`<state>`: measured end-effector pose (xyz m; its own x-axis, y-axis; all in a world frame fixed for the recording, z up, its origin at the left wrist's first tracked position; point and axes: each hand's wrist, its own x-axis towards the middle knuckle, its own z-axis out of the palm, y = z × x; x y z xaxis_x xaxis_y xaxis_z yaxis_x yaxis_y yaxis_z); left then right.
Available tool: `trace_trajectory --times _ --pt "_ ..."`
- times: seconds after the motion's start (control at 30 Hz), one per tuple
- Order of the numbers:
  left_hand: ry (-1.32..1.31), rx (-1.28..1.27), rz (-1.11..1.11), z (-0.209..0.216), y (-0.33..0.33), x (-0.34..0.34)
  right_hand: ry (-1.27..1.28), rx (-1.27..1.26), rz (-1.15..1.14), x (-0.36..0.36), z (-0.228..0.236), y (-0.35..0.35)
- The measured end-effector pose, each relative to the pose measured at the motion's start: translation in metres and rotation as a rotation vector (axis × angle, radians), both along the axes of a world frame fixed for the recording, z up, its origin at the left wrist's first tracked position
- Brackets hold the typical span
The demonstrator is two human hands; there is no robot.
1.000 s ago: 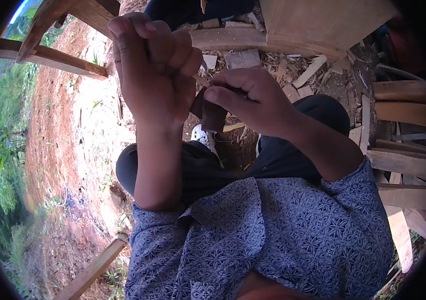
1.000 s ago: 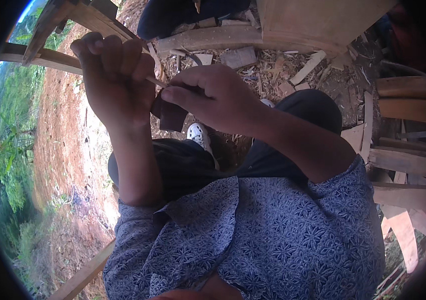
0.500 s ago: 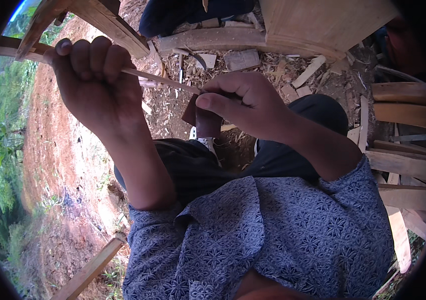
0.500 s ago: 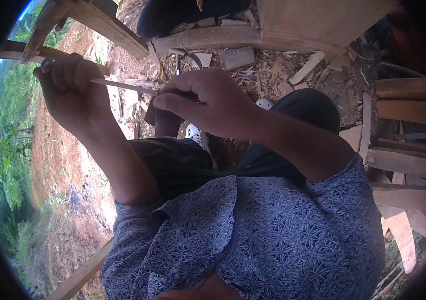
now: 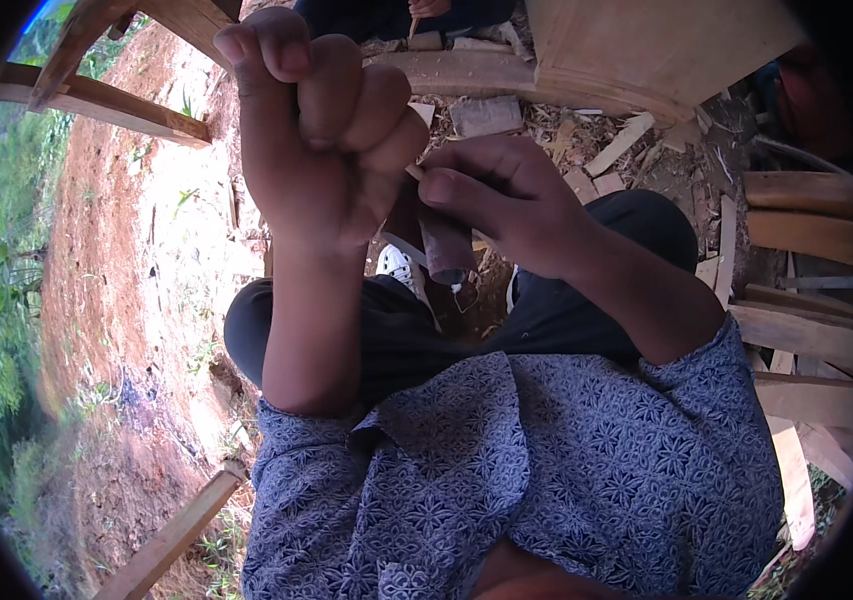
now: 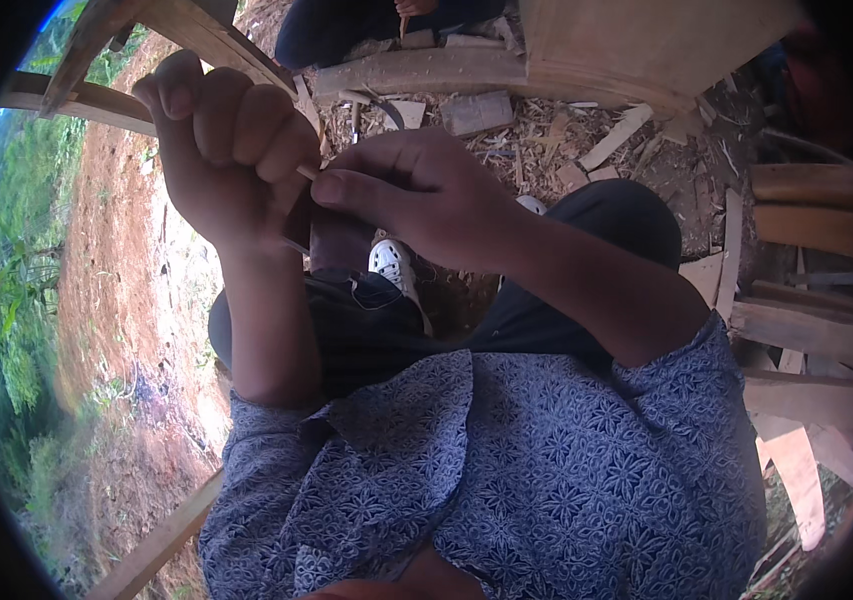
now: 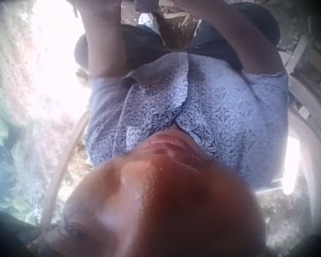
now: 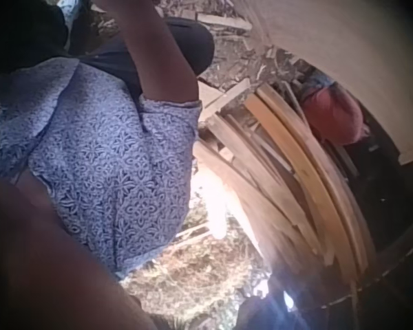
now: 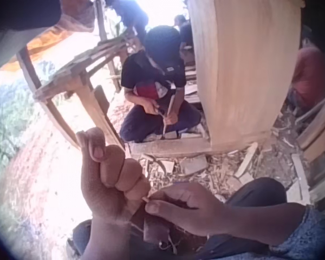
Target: The person sits on the ground and uses a sanding block to smooth and shape a thin wooden stick. They repeatedly rotate the stick and rub it with the sanding block, occasionally pausing to inspect the surface.
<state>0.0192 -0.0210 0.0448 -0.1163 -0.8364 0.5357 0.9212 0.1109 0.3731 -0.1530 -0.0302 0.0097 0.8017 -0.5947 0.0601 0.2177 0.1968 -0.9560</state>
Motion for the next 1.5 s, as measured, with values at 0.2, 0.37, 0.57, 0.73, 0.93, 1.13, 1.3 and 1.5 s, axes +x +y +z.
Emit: trace_trajectory --times 0.2,0.37,0.57,0.73,0.93,1.13,1.3,1.5 --pt "-0.012 0.039 0.165 0.016 0.011 0.029 -0.001 0.037 0.077 0.003 0.015 0.004" --pt "-0.094 0.109 0.295 0.010 0.013 0.007 0.178 -0.342 -0.085 0.000 0.011 0.001" --pt "-0.102 0.017 0.234 0.021 0.011 0.016 0.098 -0.223 -0.032 -0.002 0.018 0.003" --pt "-0.100 0.017 0.226 0.016 0.015 0.011 0.113 -0.344 -0.049 -0.002 0.024 0.005" --pt "0.003 0.052 0.189 0.037 0.015 0.047 0.035 -0.215 0.003 -0.005 0.019 0.003" --pt "-0.128 0.050 0.157 0.012 0.006 0.010 0.152 -0.285 -0.027 -0.001 0.015 0.001" --pt "0.031 0.144 0.137 0.029 0.010 0.050 0.054 -0.128 0.085 -0.001 0.019 0.002" --pt "-0.065 0.162 0.280 0.016 0.008 0.015 0.075 -0.091 0.056 -0.001 0.015 0.003"
